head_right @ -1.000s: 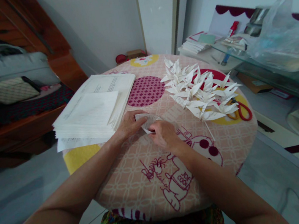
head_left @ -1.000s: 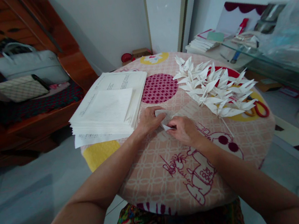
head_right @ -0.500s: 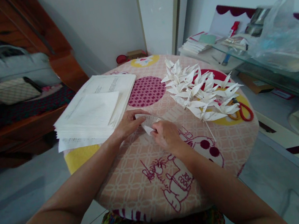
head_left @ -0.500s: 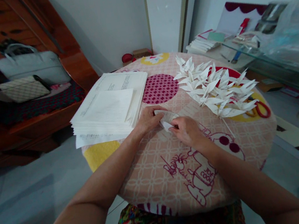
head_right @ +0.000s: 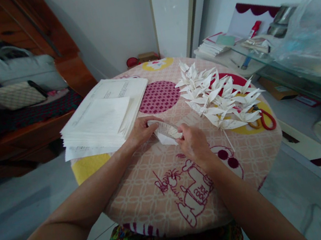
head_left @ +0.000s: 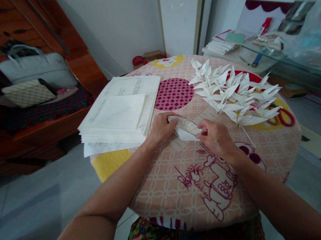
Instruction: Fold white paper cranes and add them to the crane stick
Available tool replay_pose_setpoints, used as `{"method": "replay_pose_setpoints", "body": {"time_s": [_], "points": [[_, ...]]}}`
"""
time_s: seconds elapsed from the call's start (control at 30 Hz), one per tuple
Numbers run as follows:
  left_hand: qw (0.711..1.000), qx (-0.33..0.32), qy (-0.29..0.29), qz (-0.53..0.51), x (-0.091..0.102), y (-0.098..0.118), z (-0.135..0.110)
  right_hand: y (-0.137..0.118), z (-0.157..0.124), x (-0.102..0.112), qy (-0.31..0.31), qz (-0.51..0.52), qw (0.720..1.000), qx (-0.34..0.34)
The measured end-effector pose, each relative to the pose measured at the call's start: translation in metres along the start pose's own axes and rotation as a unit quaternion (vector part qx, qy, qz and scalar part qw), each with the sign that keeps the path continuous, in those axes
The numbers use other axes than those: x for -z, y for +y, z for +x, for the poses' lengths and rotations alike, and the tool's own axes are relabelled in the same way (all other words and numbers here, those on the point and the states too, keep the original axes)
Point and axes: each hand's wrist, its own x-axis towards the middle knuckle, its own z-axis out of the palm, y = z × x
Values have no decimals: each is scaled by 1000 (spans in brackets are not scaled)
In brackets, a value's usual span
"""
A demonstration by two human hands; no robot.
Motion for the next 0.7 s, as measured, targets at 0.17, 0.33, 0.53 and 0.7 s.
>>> {"method": "replay_pose_setpoints", "body": {"time_s": [0.17,0.33,0.53,0.7], "points": [[1000,-3,7,15,-2,1,0,1,0,-5,28,-4,1000,-9],[999,17,7,27,-2,1,0,-2,0,-2,19,-48,999,-14],[999,-11,11,34,-1,0,0,-6,-1,0,-21,-122,992,16],[998,-46,2,51,-1,0,1,-6,-5,0,-27,-184,981,62]]}}
